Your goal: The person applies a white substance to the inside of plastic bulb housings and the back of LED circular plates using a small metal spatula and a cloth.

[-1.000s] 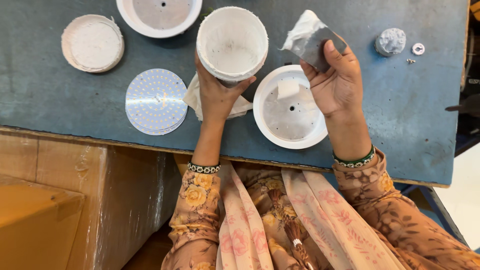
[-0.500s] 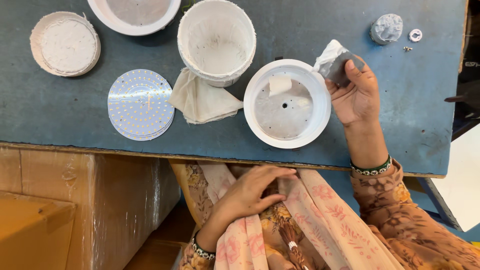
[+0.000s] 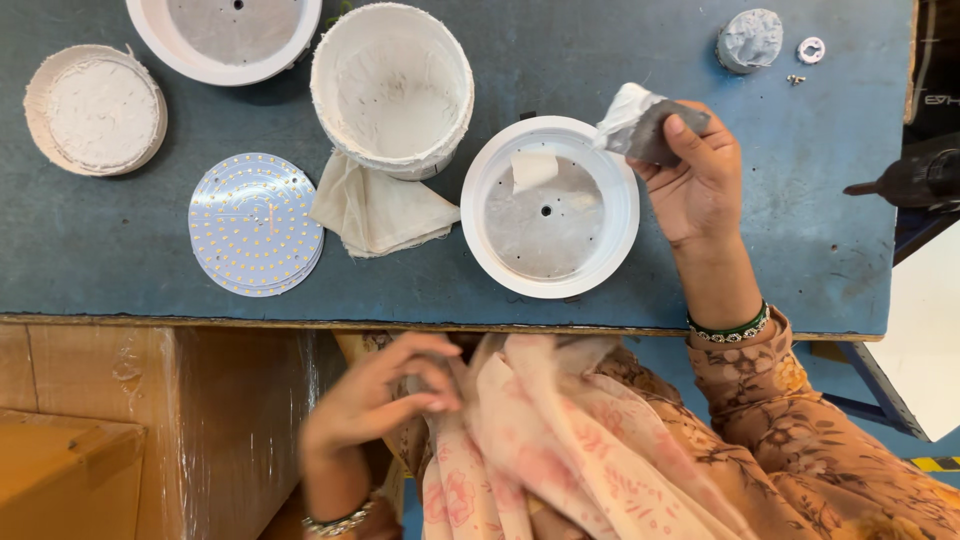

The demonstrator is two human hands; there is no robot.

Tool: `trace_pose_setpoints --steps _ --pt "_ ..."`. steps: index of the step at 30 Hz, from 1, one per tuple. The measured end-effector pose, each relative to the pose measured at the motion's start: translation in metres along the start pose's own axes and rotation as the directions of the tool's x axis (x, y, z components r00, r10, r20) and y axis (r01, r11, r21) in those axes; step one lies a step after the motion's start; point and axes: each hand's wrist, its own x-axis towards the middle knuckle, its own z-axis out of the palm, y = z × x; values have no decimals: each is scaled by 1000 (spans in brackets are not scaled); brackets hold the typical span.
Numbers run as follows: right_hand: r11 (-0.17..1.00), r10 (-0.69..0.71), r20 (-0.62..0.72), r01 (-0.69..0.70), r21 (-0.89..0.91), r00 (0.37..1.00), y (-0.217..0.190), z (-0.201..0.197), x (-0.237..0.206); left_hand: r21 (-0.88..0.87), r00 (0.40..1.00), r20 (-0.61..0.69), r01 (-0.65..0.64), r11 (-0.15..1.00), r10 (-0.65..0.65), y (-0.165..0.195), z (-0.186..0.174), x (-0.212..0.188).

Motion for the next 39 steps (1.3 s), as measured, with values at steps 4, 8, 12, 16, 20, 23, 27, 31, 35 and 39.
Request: trace_pose_setpoints --steps 4,8,12,16,20,23,27,31,35,39 --pt "989 37 23 -33 -143 999 7 3 -2 49 956 -263 148 988 -130 22 -20 -14" --pt "888 -55 124 105 -448 991 15 16 -9 246 789 -593 -12 969 160 13 -10 61" --pt "434 -138 379 399 -808 915 12 38 -18 -11 843 -534 63 998 -59 6 -8 127" --pt "20 -31 593 594 -804 804 5 64 -16 336 823 -545 36 941 163 2 0 147" --pt "-172 69 741 740 -651 668 2 80 -4 458 753 -569 -42 888 329 -6 8 145" --pt "-231 122 768 771 -594 628 7 85 3 465 727 -599 -24 885 335 -10 12 144" --pt "-253 178 741 758 -602 648 10 86 9 482 715 -602 -32 876 357 -13 12 143" --pt "-241 204 715 742 -625 668 10 87 15 505 693 -599 -62 861 401 -12 13 143" --pt "-202 216 758 788 -581 615 5 85 19 509 670 -634 -14 861 386 -11 16 145" --pt "-188 257 781 822 -537 569 -5 77 19 512 643 -666 26 859 378 -9 21 147"
